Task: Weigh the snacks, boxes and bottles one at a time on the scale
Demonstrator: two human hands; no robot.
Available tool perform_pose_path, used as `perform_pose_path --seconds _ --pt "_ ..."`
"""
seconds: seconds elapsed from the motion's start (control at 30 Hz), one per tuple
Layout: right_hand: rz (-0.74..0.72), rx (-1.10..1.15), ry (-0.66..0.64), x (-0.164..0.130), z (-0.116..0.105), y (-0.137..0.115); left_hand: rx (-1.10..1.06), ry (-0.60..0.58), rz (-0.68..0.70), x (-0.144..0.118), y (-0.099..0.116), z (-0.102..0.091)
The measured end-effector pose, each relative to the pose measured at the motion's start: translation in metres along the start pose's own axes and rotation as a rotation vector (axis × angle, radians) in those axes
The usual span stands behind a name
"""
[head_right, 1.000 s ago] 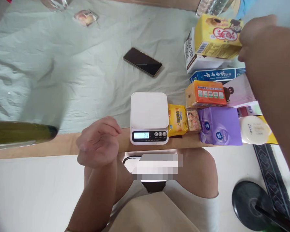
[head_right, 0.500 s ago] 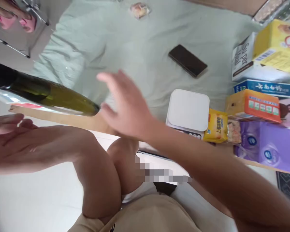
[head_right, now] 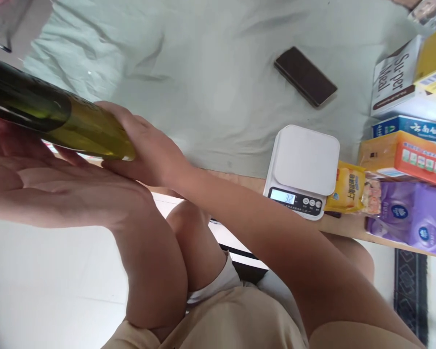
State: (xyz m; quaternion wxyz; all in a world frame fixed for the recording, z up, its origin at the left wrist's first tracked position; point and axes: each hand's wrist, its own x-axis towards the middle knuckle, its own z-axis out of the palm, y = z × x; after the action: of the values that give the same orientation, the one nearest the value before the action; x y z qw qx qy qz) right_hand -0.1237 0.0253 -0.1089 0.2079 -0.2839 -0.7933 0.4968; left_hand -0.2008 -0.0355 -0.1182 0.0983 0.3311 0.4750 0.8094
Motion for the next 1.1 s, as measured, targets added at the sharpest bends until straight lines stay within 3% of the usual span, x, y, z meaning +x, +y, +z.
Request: perform_pose_path --seconds 0.07,0.17,0.33,0.4,0.5,0.63,0.73,0.87,1.0,1.1 --pt "-0.035 0.032 0.014 -0.002 -0.004 0.007 -0.098 0.103 0.185 -0.004 -0.006 0.01" --pt "-0.131 0.114 0.101 -0.008 -0.018 0.019 -0.11 0.094 0.151 -0.007 -0.01 0.021" --pt "-0.291 0.205 0.193 -0.032 -0.082 0.018 -0.209 -0.371 -0.071 -0.008 -0.008 0.04" --pt "-0.282 0.201 0.277 -0.057 -0.116 0.01 -0.218 -0.49 -0.095 -0.016 -0.003 0.055" --pt "-0.384 0.141 0.309 -0.105 -0.159 0.006 -0.208 -0.629 -0.088 -0.039 0.007 0.084" --pt "-0.157 0.075 0.581 -0.166 -0.196 0.018 -0.233 -0.775 -0.058 -0.073 0.01 0.124" --pt "-0.114 0.032 0.734 -0.195 -0.212 0.03 -0.234 -0.863 -0.129 -0.095 0.004 0.152" --pt "-0.141 0.003 0.799 -0.216 -0.22 0.049 -0.192 -0.924 -0.182 -0.113 -0.003 0.177" --pt "-0.142 -0.012 0.844 -0.225 -0.218 0.07 -0.098 -1.03 -0.146 -0.114 -0.011 0.182" --pt "-0.2 -0.059 0.789 -0.226 -0.216 0.074 -0.077 -1.08 -0.096 -0.109 -0.018 0.178"
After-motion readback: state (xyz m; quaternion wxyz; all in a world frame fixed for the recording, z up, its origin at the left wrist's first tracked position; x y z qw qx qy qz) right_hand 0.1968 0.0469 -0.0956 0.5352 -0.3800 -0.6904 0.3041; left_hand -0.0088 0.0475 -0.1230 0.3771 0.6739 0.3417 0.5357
